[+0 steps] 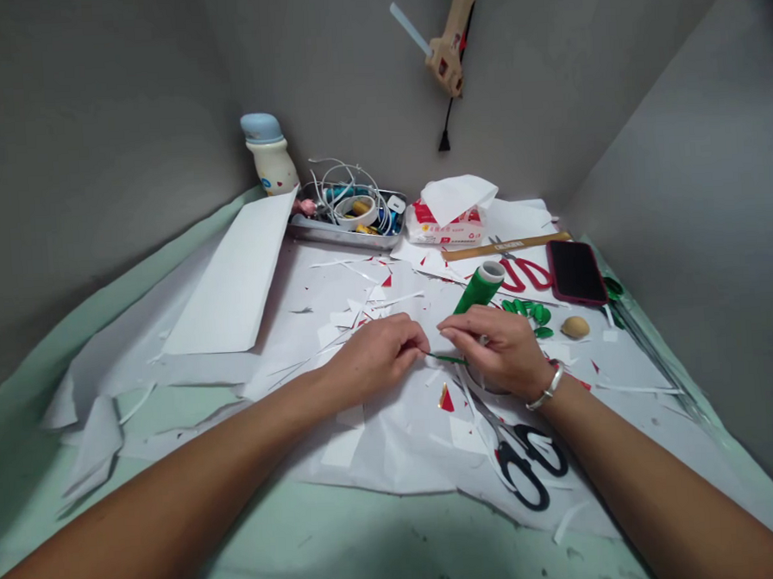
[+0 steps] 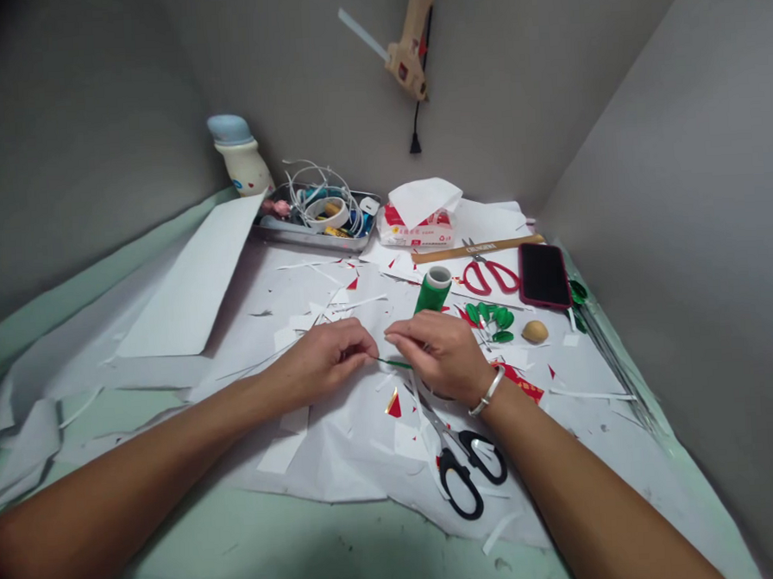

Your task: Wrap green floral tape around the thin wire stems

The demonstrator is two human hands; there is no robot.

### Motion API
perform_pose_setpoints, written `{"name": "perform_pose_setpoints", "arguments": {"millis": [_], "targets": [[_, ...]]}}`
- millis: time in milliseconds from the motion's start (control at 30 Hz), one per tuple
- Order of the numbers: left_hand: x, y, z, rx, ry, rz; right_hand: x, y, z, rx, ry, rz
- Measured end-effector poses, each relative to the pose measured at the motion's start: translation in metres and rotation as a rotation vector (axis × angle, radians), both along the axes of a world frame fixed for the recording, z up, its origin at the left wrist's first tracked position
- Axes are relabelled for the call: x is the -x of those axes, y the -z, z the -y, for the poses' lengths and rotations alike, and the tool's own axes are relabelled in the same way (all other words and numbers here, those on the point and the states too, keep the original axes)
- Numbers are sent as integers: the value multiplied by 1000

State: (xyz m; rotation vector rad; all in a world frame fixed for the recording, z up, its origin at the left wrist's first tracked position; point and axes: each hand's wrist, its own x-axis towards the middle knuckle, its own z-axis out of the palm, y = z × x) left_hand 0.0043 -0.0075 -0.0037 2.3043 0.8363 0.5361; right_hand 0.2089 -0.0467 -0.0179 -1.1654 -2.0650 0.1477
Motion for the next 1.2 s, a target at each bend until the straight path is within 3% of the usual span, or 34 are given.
{"name": "perform_pose_setpoints", "arguments": {"millis": [133, 267, 467, 600, 767, 867, 967, 1100, 1200], "targets": [[0, -7, 2, 167, 38, 95, -7, 7, -10, 151, 20, -129], [1, -7, -3, 272, -39, 195, -1, 14, -8, 181, -84, -5], [3, 2, -8, 51, -218, 133, 14, 6, 9, -21, -176, 304], [2, 4, -5, -58, -119, 31, 10, -2, 9, -84, -92, 185], [0, -4, 2, 61, 69, 47, -3, 3, -5, 79, 14, -101], [0, -8, 2, 182, 35, 148, -6, 11, -10, 218, -35, -118], [1, -7, -2, 243, -59, 212, -1, 14, -7, 220, -95, 13], [3, -1, -7, 87, -203, 189, 11, 9, 4, 69, -158, 272], [3, 5, -8, -70, -178, 106, 13, 3, 9, -68, -126, 306]]}}
